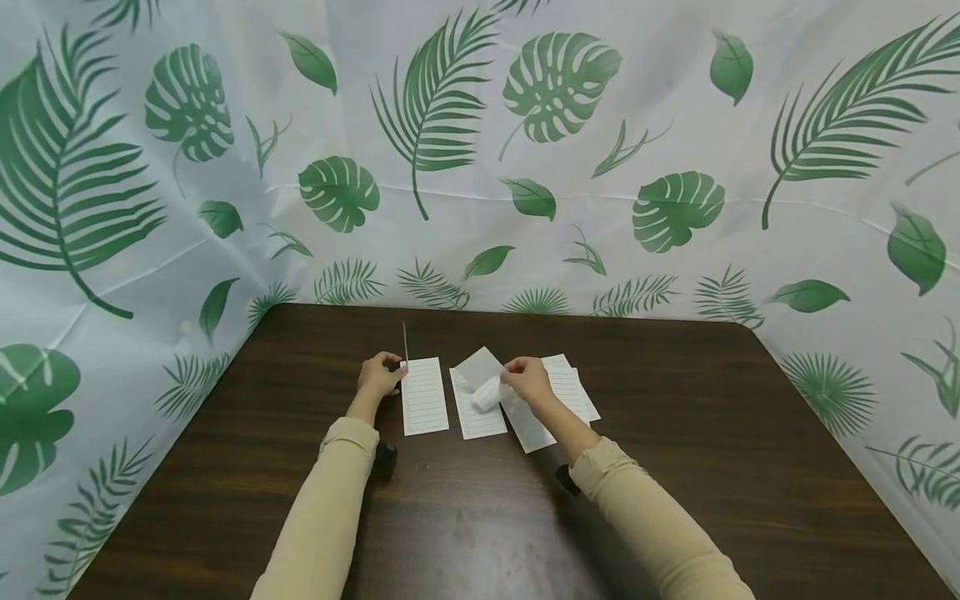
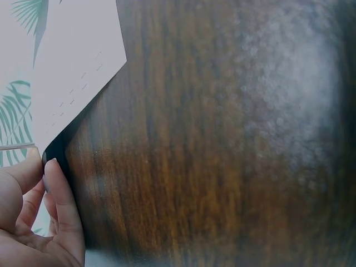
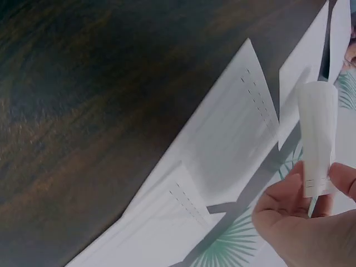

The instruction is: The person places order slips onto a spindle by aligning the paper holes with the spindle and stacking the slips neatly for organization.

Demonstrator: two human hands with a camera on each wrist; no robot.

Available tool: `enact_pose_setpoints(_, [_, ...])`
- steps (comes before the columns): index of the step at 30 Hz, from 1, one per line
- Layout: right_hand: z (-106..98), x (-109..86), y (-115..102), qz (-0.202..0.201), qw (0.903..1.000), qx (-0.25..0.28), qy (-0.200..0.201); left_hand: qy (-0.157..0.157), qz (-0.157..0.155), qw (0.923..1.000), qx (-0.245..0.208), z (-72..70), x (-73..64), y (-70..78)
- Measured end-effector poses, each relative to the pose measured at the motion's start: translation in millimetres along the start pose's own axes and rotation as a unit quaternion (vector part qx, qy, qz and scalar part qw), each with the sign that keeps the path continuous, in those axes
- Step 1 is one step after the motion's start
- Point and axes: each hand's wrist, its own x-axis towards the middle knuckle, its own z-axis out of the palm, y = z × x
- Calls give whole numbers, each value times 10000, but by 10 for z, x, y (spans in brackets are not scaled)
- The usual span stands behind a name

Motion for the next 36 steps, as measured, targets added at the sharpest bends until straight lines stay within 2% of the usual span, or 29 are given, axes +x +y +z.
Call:
enact_pose_setpoints(9, [-124, -51, -129, 560, 9948, 718, -446, -62, -25, 10000, -55, -11, -32, 23])
enact_pose_setpoints(15, [-172, -88, -170, 787, 9918, 835, -566, -341, -140, 9990, -266, -23, -56, 26])
enact_pose_setpoints(21, [-183, -112, -197, 632, 9919, 978, -508, -438, -510, 9967, -461, -23, 47, 16])
enact_pose_setpoints(22, [-184, -118, -203, 585, 9922, 988, -492, -461, -524, 9959, -568, -20, 81, -13])
enact_pose_setpoints(23, [-188, -125, -212, 537, 9925, 987, -475, -495, -356, 9947, -823, 5, 201, -152])
enact_pose_setpoints(24, [-195, -134, -220, 471, 9932, 965, -460, -540, -360, 9932, -968, 4, 223, -177])
enact_pose_setpoints(27, [-231, -157, -243, 313, 9947, 891, -419, -630, -376, 9866, -1457, -45, 172, -183])
enact_pose_setpoints(29, [-269, -176, -256, 189, 9955, 832, -405, -499, -334, 9839, -1683, -98, 61, -144])
enact_pose_setpoints(30, [-289, -183, -257, 125, 9959, 788, -416, -316, -479, 9858, -1578, -137, -79, -18])
enact_pose_setpoints(33, [-348, -214, -263, -33, 9965, 701, -464, 340, -145, 9891, -1427, -144, -218, 9])
enact_pose_setpoints(36, [-380, -217, -278, -179, 9968, 610, -489, 883, 175, 9890, -1175, -127, -290, 18])
